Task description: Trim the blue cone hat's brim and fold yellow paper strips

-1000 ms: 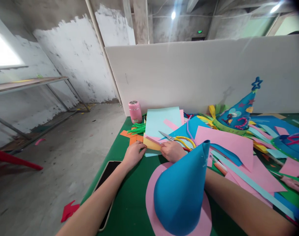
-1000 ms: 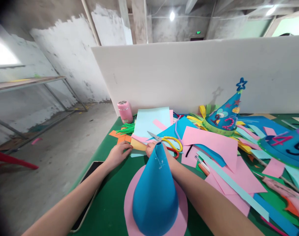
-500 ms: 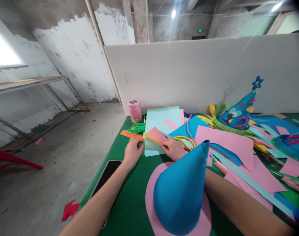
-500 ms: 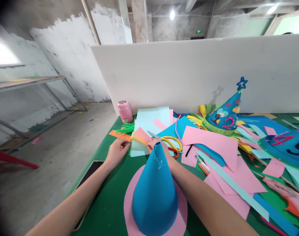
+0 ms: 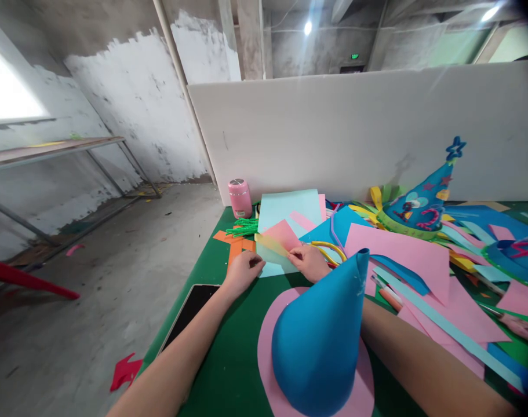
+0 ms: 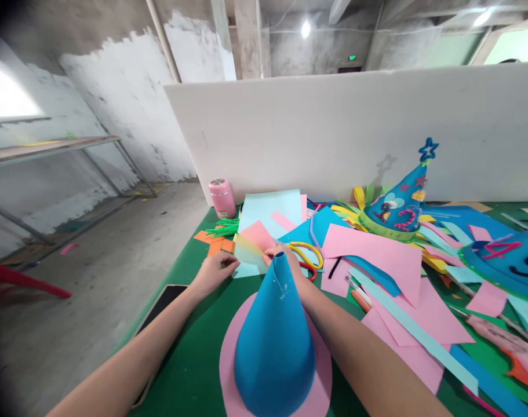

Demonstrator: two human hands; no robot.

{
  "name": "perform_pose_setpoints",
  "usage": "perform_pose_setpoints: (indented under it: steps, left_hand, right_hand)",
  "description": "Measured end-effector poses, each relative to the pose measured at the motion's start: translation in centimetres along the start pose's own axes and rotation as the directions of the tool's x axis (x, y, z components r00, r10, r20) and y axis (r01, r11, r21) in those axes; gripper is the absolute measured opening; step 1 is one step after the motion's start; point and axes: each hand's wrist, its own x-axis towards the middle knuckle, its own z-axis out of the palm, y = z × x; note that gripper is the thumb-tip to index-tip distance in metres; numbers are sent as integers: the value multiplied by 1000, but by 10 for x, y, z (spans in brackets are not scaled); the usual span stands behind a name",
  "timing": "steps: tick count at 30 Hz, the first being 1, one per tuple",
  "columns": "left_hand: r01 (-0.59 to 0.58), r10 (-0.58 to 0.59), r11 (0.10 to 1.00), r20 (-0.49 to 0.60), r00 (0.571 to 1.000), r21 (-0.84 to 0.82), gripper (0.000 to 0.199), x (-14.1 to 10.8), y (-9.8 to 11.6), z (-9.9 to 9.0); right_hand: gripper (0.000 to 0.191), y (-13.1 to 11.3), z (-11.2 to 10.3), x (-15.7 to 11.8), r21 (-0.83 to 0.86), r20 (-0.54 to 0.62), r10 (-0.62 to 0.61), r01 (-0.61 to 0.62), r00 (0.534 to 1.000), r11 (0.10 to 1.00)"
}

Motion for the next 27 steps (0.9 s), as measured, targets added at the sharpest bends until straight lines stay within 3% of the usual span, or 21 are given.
perform_pose_setpoints:
  steps: [6, 11, 17, 27]
  left_hand:
    - [228, -240, 913, 6, 971, -339, 30, 8, 13, 4]
    - [318, -329, 796, 73, 942, -516, 30, 22, 30, 9]
    - [343, -358, 691, 110, 927, -636, 30, 25, 38, 8]
    - [291, -312, 535, 135, 941, -793, 29, 16, 40, 5]
  right_hand:
    - [23, 2, 1, -2, -11, 79, 13, -13, 997, 1000]
    - [25, -1, -2, -4, -29, 80, 27, -25, 996, 999]
    - [24, -3, -8, -2, -56, 69, 49, -46, 996, 997]
    - [24, 2, -11, -3, -124, 11, 44, -42, 999, 991]
